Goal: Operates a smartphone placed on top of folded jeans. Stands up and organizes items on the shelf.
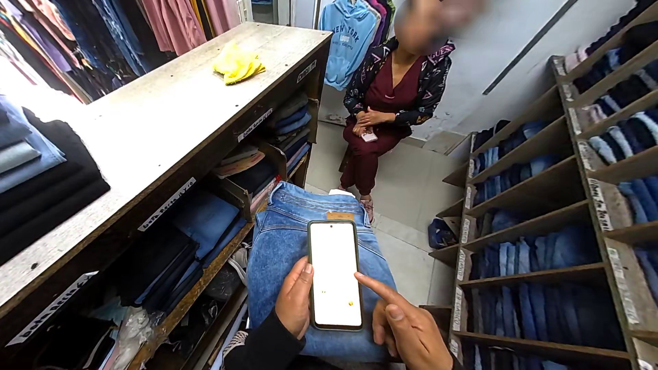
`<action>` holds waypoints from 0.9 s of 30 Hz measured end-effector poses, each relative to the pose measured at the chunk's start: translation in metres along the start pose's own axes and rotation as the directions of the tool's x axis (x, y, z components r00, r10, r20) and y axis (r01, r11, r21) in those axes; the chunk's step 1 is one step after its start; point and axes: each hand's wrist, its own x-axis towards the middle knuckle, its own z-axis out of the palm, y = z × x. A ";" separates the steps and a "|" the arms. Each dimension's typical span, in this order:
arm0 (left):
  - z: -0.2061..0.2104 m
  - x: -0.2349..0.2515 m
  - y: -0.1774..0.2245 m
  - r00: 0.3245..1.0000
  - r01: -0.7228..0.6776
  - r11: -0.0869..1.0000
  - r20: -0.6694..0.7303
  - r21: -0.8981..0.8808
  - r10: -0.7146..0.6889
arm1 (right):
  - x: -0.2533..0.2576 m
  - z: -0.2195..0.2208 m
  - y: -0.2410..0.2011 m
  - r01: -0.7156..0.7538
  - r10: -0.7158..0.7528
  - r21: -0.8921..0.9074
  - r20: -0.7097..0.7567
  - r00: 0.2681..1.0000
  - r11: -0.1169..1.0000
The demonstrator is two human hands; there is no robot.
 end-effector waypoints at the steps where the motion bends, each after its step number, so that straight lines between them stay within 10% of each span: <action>1: 0.000 0.000 0.000 1.000 0.002 1.000 0.000 0.003 -0.002 | 0.000 0.000 0.000 -0.004 0.004 -0.003 0.000 1.000 1.000; 27: 0.001 0.000 0.002 1.000 -0.012 1.000 0.015 0.028 0.011 | -0.007 -0.002 -0.011 -0.049 0.053 0.041 -0.084 0.995 0.998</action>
